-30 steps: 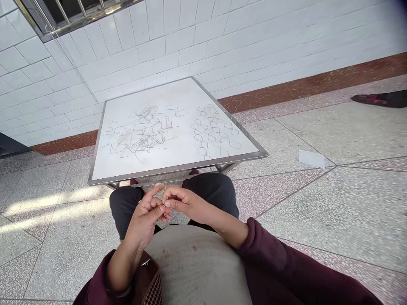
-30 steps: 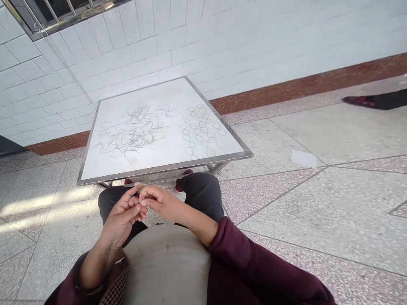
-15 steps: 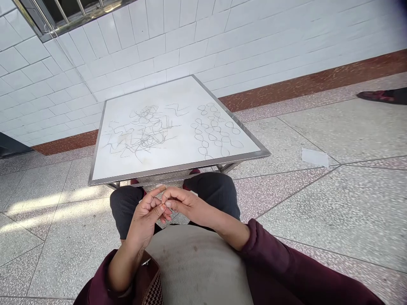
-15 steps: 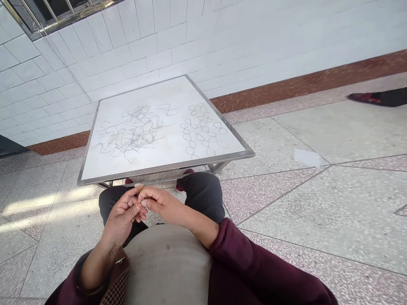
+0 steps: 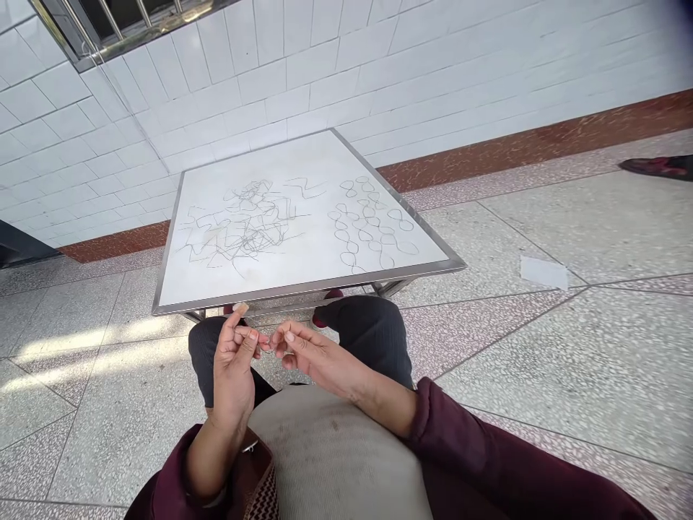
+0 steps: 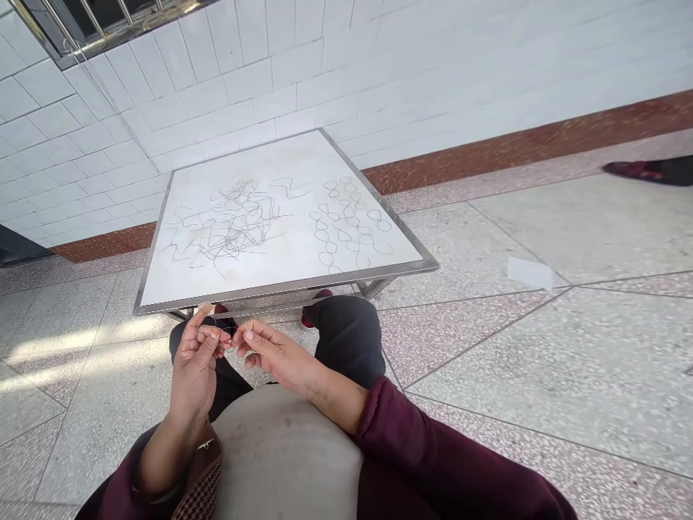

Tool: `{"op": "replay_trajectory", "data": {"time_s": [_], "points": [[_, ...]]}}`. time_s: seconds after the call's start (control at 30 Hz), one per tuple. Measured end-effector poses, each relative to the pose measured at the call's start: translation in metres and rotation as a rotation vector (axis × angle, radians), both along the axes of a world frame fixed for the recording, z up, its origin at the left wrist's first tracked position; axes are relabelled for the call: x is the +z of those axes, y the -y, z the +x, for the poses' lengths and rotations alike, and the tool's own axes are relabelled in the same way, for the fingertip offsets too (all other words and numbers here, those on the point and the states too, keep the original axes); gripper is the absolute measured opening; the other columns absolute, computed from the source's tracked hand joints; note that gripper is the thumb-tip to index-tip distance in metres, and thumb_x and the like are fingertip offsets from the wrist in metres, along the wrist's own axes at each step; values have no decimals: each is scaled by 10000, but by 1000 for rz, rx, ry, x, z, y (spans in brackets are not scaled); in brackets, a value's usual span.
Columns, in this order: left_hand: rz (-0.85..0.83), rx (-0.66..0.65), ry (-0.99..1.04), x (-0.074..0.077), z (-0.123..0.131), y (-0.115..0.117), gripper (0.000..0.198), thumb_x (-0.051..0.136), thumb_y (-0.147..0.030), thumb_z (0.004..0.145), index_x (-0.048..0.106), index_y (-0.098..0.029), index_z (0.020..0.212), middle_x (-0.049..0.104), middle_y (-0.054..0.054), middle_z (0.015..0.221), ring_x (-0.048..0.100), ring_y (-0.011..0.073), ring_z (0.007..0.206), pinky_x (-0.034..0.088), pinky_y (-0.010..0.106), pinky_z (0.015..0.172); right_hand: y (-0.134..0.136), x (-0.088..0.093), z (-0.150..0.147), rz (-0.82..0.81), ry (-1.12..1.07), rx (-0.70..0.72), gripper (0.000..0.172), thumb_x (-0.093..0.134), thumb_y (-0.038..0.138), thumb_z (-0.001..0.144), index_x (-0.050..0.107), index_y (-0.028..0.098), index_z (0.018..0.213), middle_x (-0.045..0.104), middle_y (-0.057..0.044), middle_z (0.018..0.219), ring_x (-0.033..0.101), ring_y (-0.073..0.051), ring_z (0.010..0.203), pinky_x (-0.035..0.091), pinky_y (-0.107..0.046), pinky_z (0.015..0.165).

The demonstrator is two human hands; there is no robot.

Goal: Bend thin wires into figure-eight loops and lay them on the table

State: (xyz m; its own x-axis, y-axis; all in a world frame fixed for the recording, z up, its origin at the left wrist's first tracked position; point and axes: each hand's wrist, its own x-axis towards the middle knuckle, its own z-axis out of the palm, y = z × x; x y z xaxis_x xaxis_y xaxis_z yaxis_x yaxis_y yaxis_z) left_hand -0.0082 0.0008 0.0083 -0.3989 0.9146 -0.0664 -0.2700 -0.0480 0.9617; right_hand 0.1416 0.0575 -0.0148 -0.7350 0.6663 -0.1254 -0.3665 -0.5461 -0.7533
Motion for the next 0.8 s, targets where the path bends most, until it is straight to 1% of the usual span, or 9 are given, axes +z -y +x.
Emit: {"op": "replay_trajectory", "data": {"time_s": [0.1, 0.17, 0.3, 0.43, 0.63, 0.8], "points": [[7, 25, 39, 1, 3, 0, 463, 694, -318, 874, 567, -233, 1311, 633, -19, 761, 544, 96, 669, 424, 207, 617, 4, -2, -5, -142, -65, 13, 278, 745, 442, 844, 650, 182, 872, 598, -11, 883, 534, -101, 785, 409, -217, 668], [13, 30, 65, 2, 6, 1, 451, 694, -323, 873, 573, -231, 1297, 629, -19, 757, 537, 93, 646, 422, 201, 587, 4, -3, -7, -192, -85, 26, 267, 760, 420, 836, 650, 177, 847, 611, -8, 862, 545, -94, 760, 417, -213, 664], [33, 45, 93, 3, 9, 2, 443, 701, -320, 867, 575, -235, 1282, 624, -26, 745, 548, 86, 625, 440, 192, 575, 5, -4, -8, -209, -129, 55, 250, 765, 395, 839, 669, 163, 849, 642, -24, 899, 576, -92, 760, 430, -206, 646], [52, 87, 102, 4, 11, 2, 473, 715, -301, 856, 567, -243, 1301, 627, -28, 756, 566, 80, 632, 454, 184, 585, 5, -5, -8, -252, -183, 78, 222, 771, 359, 840, 682, 156, 850, 637, -23, 887, 581, -85, 764, 436, -186, 636], [58, 98, 124, 5, 12, 2, 476, 724, -289, 846, 574, -227, 1293, 641, -23, 742, 555, 81, 606, 441, 182, 560, 5, 0, -7, -337, -228, 120, 205, 756, 334, 855, 658, 155, 836, 612, -11, 876, 506, -55, 658, 413, -164, 579], [70, 85, 137, 3, 13, 1, 456, 727, -280, 847, 581, -237, 1277, 631, -30, 744, 557, 75, 615, 452, 174, 575, 6, 4, -7, -353, -256, 137, 221, 797, 313, 818, 648, 150, 832, 579, 2, 810, 429, -40, 607, 377, -145, 555]]}}
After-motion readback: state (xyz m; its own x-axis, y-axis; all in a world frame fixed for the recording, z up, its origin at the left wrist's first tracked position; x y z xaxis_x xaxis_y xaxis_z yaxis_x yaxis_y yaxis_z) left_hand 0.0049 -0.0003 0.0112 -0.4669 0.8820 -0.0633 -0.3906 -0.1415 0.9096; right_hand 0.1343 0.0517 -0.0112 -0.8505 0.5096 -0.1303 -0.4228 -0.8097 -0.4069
